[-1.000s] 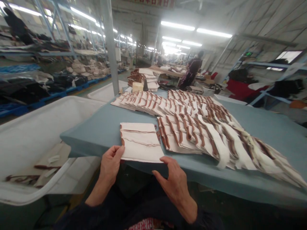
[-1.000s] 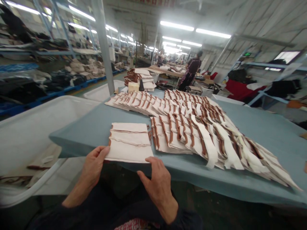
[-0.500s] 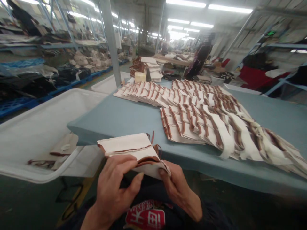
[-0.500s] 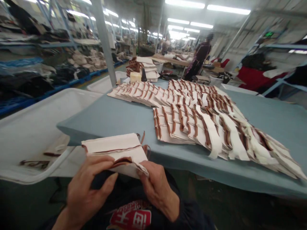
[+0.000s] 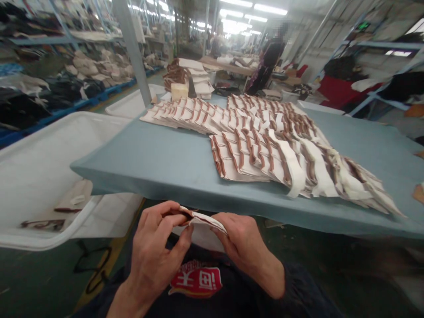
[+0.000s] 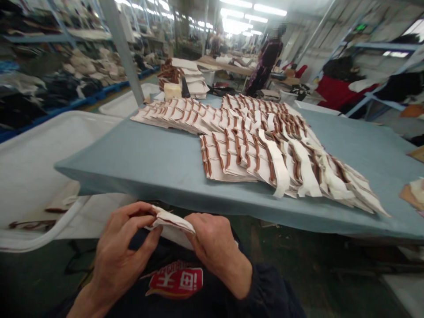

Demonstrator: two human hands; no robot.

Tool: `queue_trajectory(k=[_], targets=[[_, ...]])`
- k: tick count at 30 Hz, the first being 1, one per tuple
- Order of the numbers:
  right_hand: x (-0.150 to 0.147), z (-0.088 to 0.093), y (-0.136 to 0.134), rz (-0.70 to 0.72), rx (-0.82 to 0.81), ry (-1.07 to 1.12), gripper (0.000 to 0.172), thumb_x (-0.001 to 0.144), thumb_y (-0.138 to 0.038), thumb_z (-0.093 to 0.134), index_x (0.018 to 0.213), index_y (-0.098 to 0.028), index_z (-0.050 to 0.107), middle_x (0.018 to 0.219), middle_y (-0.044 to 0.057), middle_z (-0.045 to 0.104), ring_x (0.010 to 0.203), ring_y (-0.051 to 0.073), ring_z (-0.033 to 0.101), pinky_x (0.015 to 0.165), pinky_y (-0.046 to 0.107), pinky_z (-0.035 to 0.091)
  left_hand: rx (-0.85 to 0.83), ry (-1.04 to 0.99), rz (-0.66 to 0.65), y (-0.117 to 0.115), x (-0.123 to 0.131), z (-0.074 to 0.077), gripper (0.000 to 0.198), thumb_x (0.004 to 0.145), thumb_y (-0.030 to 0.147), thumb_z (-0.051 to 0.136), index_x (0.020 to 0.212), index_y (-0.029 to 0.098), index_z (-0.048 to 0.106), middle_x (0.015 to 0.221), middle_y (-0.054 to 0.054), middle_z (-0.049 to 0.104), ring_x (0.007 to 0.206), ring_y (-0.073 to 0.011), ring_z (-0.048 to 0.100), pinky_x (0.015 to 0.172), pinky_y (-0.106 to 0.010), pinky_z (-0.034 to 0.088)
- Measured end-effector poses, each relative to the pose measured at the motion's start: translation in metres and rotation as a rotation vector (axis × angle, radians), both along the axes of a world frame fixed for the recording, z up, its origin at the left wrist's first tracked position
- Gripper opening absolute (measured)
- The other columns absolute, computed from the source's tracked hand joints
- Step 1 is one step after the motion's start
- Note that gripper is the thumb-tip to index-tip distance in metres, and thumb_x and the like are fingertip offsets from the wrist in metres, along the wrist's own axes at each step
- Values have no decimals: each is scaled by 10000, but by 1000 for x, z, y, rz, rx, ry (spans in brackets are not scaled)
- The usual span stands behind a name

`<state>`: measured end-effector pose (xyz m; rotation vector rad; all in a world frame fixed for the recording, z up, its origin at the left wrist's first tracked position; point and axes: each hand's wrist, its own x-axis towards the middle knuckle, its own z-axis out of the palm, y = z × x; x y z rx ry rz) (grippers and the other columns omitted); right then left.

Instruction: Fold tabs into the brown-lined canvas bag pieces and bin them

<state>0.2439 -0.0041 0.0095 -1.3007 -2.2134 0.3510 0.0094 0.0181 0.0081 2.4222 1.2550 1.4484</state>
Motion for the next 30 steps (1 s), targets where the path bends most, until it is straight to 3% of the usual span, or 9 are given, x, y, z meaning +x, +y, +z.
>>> queue_trajectory(k=[4,8,11,15,19,24,30], targets=[[-6,5,5,38,-34,-161,269,1206,-285,516,1087,-191,737,934,73,822,814,218,749,707,332,401,-110,-11,-65,-8,0,14,84,1056,173,668,1007,228,708,1017,-37,784,969,-226,750,944,-333,571],[-19,3,-1,54,-233,-250,171,1175,-268,594,1145,-175,734,1062,109,831,935,252,767,749,343,411,-635,-126,-217,-7,-9,17,184,1046,291,609,1036,212,775,978,-38,839,913,-243,798,836,-315,612],[-23,3,-11,103,-483,-160,173,1178,-306,613,1189,-165,714,1106,100,827,941,237,759,773,334,428,-938,-165,-323,-3,-16,13,304,1031,363,540,906,208,771,868,-35,811,805,-238,746,741,-311,595],[-18,15,-12,146,-681,85,258,1137,-438,706,1210,-192,732,1012,38,809,855,195,707,759,309,421,-995,-71,-277,-5,-18,15,338,994,391,547,760,213,715,734,-16,720,698,-201,635,663,-287,508],[-17,28,0,5,-608,368,389,1018,-576,824,1030,-205,706,887,-20,718,756,143,598,704,278,404,-1006,-67,-277,-12,-12,30,337,979,406,544,738,217,683,738,-19,704,699,-193,627,635,-270,492],[-28,31,3,7,-715,472,375,956,-517,861,943,-210,647,780,-54,645,662,114,530,628,262,376,-1028,-164,-295,-17,-8,45,291,945,359,571,712,217,673,645,25,629,583,-150,543,525,-232,430],[-33,29,0,8,-887,648,477,939,-634,842,915,-204,637,730,-62,597,653,107,476,596,245,363,-913,-178,-314,-15,-10,43,297,960,300,594,700,216,711,628,33,670,563,-139,567,520,-219,432]])
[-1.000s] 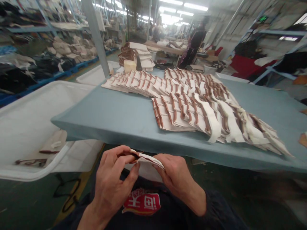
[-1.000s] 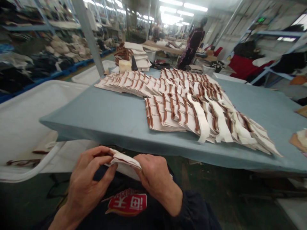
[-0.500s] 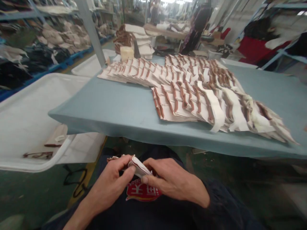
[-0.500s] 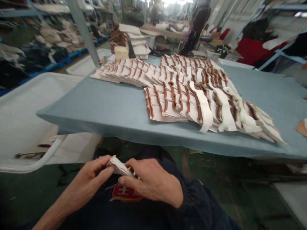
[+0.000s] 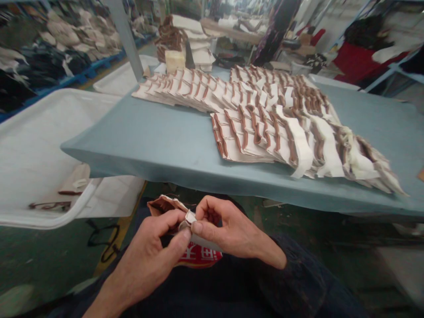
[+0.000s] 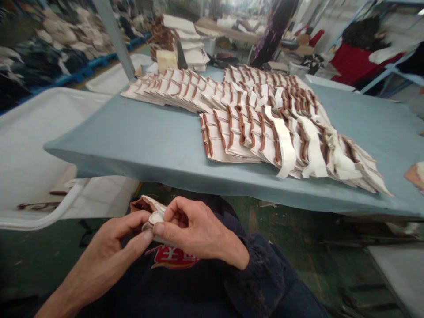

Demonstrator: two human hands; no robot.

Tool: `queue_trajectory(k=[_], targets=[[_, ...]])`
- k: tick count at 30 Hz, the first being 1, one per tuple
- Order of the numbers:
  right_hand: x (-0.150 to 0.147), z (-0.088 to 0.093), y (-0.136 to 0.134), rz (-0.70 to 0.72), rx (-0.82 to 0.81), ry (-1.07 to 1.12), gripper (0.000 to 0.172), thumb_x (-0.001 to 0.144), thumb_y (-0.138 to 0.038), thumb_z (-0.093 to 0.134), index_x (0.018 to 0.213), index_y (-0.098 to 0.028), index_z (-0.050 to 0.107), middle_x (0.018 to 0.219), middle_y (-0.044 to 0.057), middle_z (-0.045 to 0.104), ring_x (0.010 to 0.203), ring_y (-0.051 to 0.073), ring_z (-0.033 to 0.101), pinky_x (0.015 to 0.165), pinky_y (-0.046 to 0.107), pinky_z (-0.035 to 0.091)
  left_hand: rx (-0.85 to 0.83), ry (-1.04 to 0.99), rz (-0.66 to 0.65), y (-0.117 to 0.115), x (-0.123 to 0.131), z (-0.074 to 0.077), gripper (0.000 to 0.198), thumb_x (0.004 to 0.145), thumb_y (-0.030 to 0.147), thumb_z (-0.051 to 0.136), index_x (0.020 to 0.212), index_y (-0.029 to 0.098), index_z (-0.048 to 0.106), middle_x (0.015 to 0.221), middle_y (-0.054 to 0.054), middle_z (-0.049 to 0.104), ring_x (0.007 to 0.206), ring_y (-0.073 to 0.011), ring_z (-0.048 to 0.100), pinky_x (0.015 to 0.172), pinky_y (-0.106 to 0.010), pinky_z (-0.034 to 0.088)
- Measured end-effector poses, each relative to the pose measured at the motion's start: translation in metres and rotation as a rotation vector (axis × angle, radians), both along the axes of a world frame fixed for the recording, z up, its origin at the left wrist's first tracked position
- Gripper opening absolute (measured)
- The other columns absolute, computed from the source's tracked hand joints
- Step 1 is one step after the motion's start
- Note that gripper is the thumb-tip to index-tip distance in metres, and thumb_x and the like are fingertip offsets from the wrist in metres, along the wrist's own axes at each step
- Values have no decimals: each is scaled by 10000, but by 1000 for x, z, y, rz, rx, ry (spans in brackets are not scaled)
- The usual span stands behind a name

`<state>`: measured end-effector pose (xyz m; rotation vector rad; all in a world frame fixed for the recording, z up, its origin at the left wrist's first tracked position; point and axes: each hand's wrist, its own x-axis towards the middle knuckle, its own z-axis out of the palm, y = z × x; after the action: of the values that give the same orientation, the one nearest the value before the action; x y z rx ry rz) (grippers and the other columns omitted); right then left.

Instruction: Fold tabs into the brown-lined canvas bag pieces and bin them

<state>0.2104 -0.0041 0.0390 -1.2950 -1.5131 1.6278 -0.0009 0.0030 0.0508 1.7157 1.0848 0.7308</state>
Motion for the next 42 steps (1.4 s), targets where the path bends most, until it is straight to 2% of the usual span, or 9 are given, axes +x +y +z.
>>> queue_trajectory(k=[3,6,11,15,19,27,34,38,42], targets=[[-1,-5,1,-6,-98,114,595,867,-738,879,901,-207,613,714,-74,545,641,101,430,570,229,348,35,-18,-18,1,0,-2,313,968,310,586,707,213,730,661,13,718,600,-158,638,566,-227,495],[-3,-11,2,-5,-156,184,643,828,-774,898,892,-214,588,705,-81,522,640,99,419,565,220,345,56,-23,-7,0,0,-1,306,954,296,587,693,213,724,647,12,713,586,-156,630,556,-230,487],[-4,-16,3,24,-151,177,429,958,-576,793,903,-210,576,743,-67,548,655,101,460,603,228,367,-2,-71,-7,0,1,-1,278,923,301,611,688,209,727,626,15,684,561,-147,570,523,-229,440],[-7,-15,-1,-18,-11,38,239,1011,-393,707,904,-206,603,751,-55,578,659,111,481,578,229,356,-90,-57,36,1,1,-10,326,937,405,674,693,195,725,631,16,649,576,-146,562,533,-221,445],[-13,-9,-7,-65,123,-109,222,1054,-363,666,902,-211,610,744,-59,606,640,106,483,591,239,358,-75,-42,91,2,1,-21,389,960,438,680,655,196,657,632,30,579,587,-132,511,541,-215,428],[-18,-6,-9,-82,245,-325,251,1084,-350,659,872,-224,611,762,-40,655,659,127,540,644,263,361,-35,-71,64,0,-5,-25,344,1025,382,622,735,209,687,701,13,647,646,-158,557,597,-247,452],[-31,-20,-14,-86,391,-405,259,1140,-412,572,962,-241,651,770,-9,733,656,177,676,643,289,411,-5,-65,239,-3,0,-45,492,1063,451,553,627,244,458,618,34,451,606,-158,435,602,-299,352],[-31,-32,-16,-94,489,-424,316,1181,-409,503,961,-264,678,790,-8,783,679,200,773,636,298,479,74,-4,294,-9,1,-54,475,1047,440,599,634,243,474,614,15,534,607,-163,476,626,-317,356],[-28,-58,-13,-85,689,-480,323,1201,-371,479,955,-291,673,795,-20,792,658,184,803,590,276,534,139,17,324,-12,2,-73,450,1098,480,544,710,254,579,660,-21,652,599,-181,541,577,-313,384]])
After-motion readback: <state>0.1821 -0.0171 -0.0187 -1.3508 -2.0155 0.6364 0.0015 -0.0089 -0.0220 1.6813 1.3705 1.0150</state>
